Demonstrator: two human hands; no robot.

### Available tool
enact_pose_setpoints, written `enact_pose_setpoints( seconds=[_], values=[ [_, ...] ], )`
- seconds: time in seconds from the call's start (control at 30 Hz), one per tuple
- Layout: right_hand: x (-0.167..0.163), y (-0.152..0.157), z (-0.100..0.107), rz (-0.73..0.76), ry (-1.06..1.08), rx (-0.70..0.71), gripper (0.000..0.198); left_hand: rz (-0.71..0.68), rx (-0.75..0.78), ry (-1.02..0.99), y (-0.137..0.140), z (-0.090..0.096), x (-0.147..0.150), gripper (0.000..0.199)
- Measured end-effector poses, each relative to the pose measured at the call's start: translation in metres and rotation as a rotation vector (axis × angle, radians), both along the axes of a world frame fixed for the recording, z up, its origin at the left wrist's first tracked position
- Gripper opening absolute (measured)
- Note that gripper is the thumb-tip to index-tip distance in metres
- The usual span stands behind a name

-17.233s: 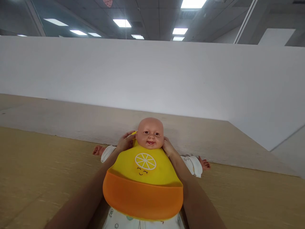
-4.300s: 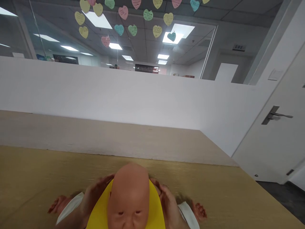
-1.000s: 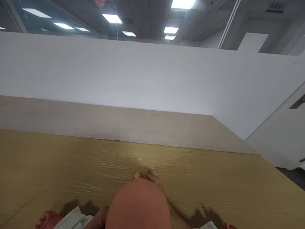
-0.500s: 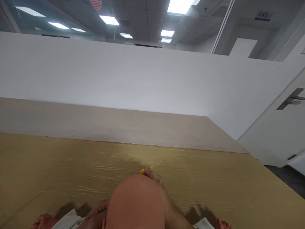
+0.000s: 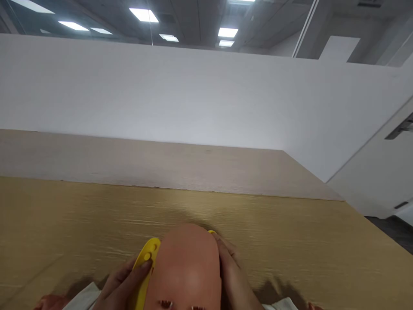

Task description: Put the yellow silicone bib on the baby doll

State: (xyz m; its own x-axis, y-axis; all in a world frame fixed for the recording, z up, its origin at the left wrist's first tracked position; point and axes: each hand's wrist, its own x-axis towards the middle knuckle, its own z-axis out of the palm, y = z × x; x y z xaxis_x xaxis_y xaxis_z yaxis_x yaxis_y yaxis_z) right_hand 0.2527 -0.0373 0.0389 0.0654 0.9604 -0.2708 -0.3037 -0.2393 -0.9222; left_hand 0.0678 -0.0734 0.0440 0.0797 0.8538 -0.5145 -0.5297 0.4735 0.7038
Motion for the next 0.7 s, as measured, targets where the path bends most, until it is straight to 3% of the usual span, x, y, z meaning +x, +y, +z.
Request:
enact_pose_setpoints(
  seconds=[0.1, 0.33, 0.7],
  values=[
    [0.004, 0.002, -0.001, 0.047, -0.031, -0.051, 0.037, -0.010, 0.012, 0.074, 0.000, 0.002, 0.000, 0.055],
    [0.011, 0.007, -0.012, 0.111, -0.237, 0.137, 0.037, -0.085, 0.075, 0.211, 0.001, 0.003, -0.001, 0.057],
    [0.014, 0.011, -0.019, 0.170, -0.447, 0.245, 0.042, -0.108, 0.174, 0.287, 0.005, -0.015, -0.005, 0.044]
  ],
)
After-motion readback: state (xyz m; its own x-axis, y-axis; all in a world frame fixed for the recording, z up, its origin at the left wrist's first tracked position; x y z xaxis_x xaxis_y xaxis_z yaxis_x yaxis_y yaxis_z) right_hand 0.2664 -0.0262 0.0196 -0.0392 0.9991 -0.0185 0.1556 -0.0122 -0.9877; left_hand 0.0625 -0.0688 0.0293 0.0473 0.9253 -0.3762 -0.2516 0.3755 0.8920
